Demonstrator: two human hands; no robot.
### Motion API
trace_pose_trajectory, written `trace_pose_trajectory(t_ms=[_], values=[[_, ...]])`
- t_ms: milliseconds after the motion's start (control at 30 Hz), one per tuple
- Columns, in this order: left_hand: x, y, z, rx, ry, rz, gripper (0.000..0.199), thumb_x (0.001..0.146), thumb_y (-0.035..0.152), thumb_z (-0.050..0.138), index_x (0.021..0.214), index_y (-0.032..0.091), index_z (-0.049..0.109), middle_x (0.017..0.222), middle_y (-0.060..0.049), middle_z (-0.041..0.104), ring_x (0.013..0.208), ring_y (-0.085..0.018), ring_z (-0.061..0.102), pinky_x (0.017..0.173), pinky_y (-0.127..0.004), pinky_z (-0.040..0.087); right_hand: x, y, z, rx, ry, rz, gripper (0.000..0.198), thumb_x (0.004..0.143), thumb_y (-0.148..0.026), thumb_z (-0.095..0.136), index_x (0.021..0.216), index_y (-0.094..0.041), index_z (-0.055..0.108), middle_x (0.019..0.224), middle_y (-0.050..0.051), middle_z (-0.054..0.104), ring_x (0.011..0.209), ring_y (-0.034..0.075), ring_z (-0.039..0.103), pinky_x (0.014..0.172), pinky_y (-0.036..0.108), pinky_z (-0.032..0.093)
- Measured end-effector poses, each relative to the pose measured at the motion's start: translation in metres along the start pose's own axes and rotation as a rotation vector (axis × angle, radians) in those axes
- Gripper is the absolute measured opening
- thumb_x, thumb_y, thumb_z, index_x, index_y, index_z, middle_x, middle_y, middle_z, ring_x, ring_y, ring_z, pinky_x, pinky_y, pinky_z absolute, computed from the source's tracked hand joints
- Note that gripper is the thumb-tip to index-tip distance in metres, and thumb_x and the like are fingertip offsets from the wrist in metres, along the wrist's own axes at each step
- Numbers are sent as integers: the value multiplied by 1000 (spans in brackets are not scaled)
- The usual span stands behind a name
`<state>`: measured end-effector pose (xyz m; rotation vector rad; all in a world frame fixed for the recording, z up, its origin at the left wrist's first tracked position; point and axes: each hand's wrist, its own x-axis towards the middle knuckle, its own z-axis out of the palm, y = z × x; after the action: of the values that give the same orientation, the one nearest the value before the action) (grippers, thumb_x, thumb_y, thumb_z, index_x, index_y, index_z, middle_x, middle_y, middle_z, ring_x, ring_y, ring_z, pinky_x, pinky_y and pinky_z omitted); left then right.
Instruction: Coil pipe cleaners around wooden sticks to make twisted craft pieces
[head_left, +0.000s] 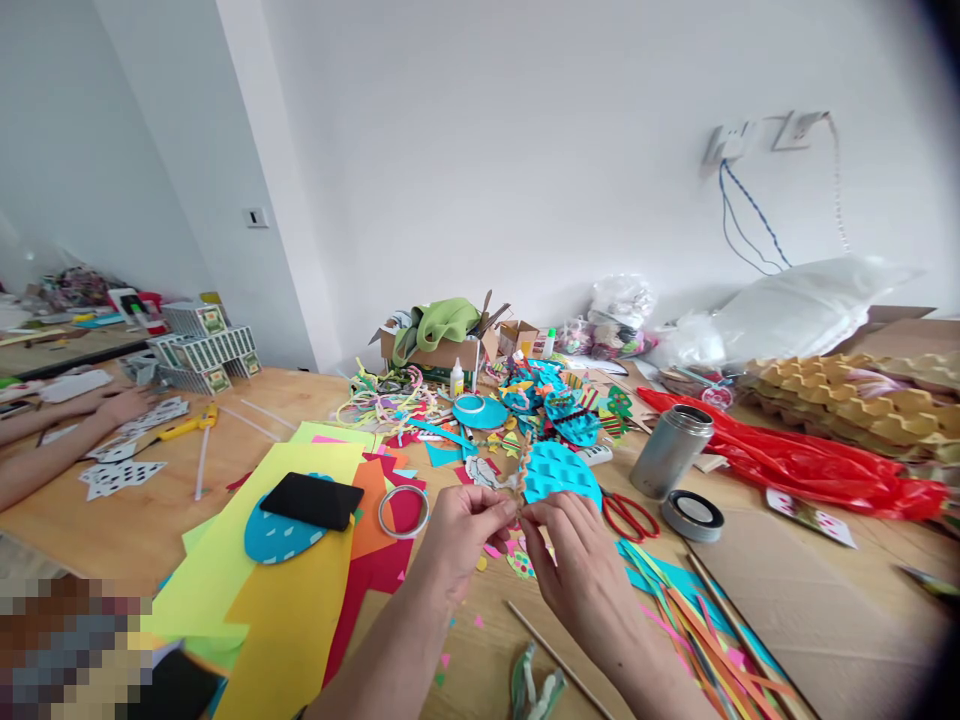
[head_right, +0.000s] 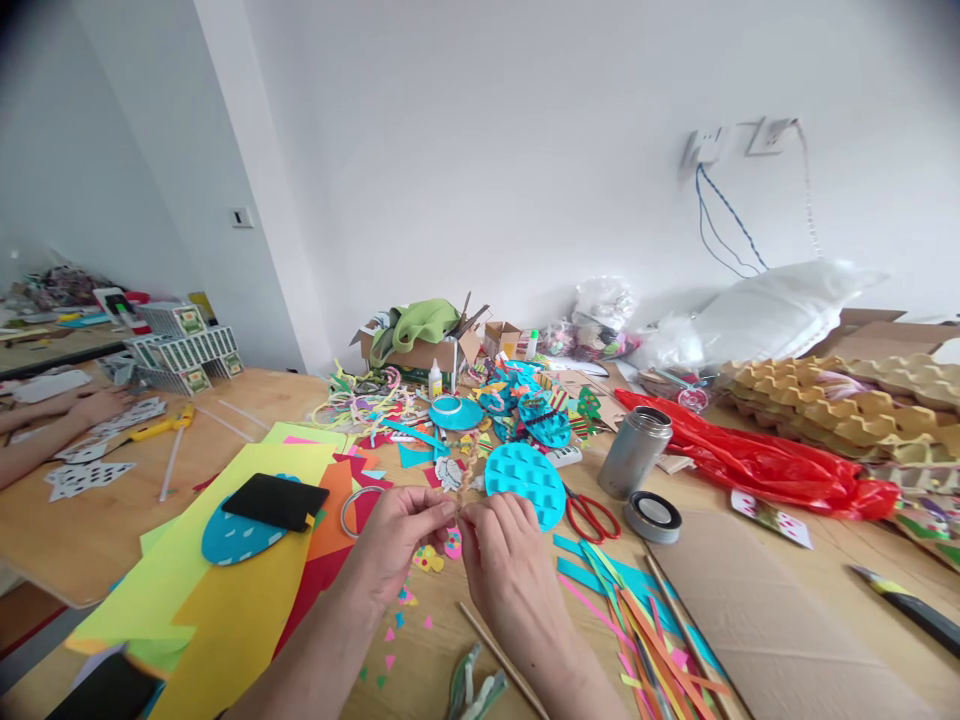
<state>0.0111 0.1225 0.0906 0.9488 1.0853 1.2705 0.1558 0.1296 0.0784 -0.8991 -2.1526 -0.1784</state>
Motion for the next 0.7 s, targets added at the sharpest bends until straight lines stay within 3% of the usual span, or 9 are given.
trace_pose_trajectory(t_ms=[233, 467, 700], values=[[0, 2, 0, 51, -10, 19, 27, 62, 38, 70, 58, 12, 61, 53, -1, 55, 48, -10, 49, 48, -22, 39, -2, 3, 4, -44, -39, -66, 17, 89, -11, 37, 80, -18, 51, 75, 5, 53, 73, 20, 50, 66, 34, 38], [0, 1, 3, 69, -25, 27, 28, 61, 38, 69, 54, 14, 58, 49, 0, 52, 45, -10, 46, 46, -22, 36, -1, 3, -1, -95, -75, -176, 17, 85, -5, 40, 88, -17, 51, 77, 5, 53, 74, 20, 47, 89, 48, 34], [-1, 4, 1, 74, -5, 29, 27, 62, 38, 68, 58, 14, 59, 54, 1, 53, 48, -10, 47, 48, -23, 38, -2, 11, 2, -36, -8, -132, 21, 84, -3, 43, 95, -19, 52, 80, 2, 60, 76, 16, 53, 94, 47, 33]])
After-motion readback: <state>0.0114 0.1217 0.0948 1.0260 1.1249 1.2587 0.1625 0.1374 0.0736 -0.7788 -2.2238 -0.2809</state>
